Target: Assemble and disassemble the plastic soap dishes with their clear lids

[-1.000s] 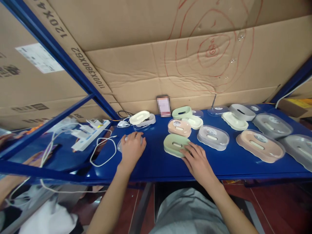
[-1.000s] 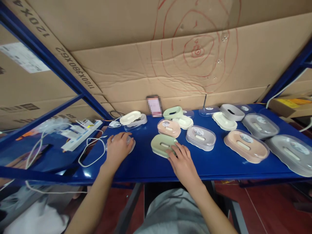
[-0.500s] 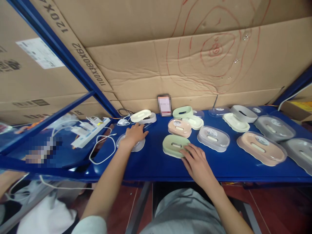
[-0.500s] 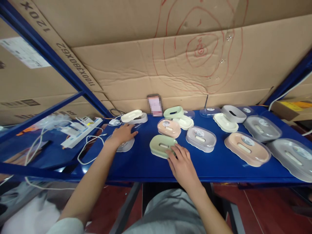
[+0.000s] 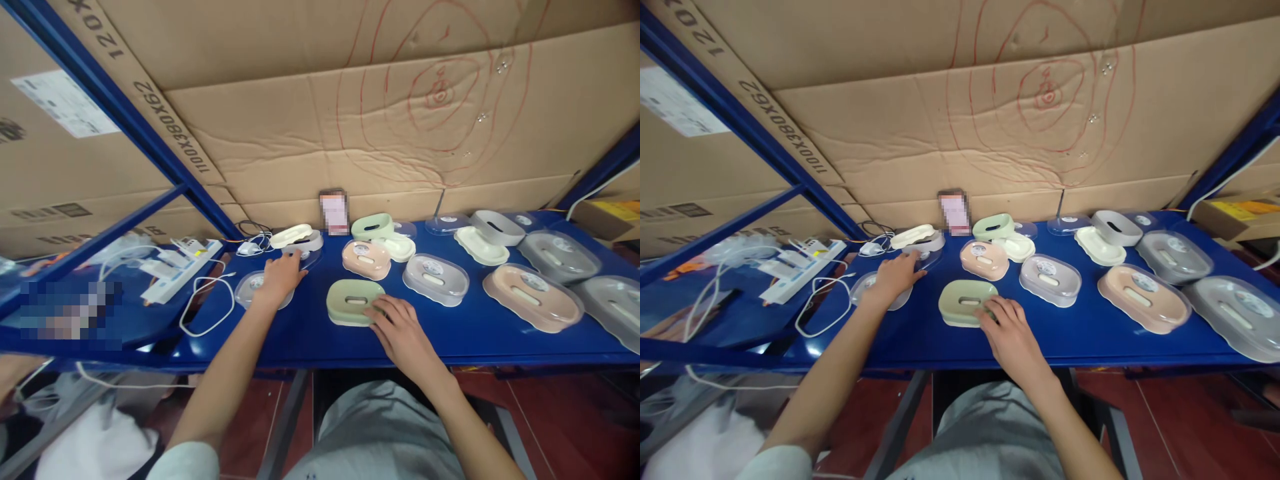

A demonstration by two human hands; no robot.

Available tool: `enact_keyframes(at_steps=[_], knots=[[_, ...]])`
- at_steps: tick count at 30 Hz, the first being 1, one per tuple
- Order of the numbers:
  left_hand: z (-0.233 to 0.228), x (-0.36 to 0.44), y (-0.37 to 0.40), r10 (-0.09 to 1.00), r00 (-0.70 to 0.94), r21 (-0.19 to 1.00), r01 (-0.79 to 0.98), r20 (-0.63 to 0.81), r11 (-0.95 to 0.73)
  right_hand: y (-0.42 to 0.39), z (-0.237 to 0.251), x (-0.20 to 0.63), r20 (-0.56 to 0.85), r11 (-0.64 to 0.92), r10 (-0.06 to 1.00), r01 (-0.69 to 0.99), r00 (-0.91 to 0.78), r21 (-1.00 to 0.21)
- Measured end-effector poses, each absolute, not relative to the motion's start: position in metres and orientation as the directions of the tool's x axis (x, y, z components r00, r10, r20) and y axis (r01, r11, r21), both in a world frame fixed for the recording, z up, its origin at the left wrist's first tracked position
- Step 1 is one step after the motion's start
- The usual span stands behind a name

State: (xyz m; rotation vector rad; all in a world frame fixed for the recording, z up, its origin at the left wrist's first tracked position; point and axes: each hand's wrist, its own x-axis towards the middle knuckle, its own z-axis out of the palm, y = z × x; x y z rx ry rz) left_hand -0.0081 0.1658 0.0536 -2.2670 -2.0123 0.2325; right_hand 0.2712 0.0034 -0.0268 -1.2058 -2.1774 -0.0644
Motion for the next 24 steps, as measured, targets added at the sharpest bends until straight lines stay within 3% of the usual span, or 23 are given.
enact_keyframes(at_steps=[13, 21, 24], knots=[[0.054, -0.007, 0.121, 0.909, 0.414, -0.038, 0.910, 0.043, -0.413, 0.000, -0.013, 0.270, 0.528, 0.606, 0.747, 0.740, -0.405, -0.291], [0.029, -0.007, 0.090, 0.827, 0.485, 0.398, 0.725, 0.285, -0.563, -0.002, -0.015, 0.271, 0.497, 0.634, 0.738, 0.721, -0.457, -0.280], [0.022, 0.000, 0.075, 0.792, 0.503, 0.473, 0.636, 0.346, -0.610, -0.002, -0.015, 0.271, 0.488, 0.625, 0.746, 0.729, -0.454, -0.279]])
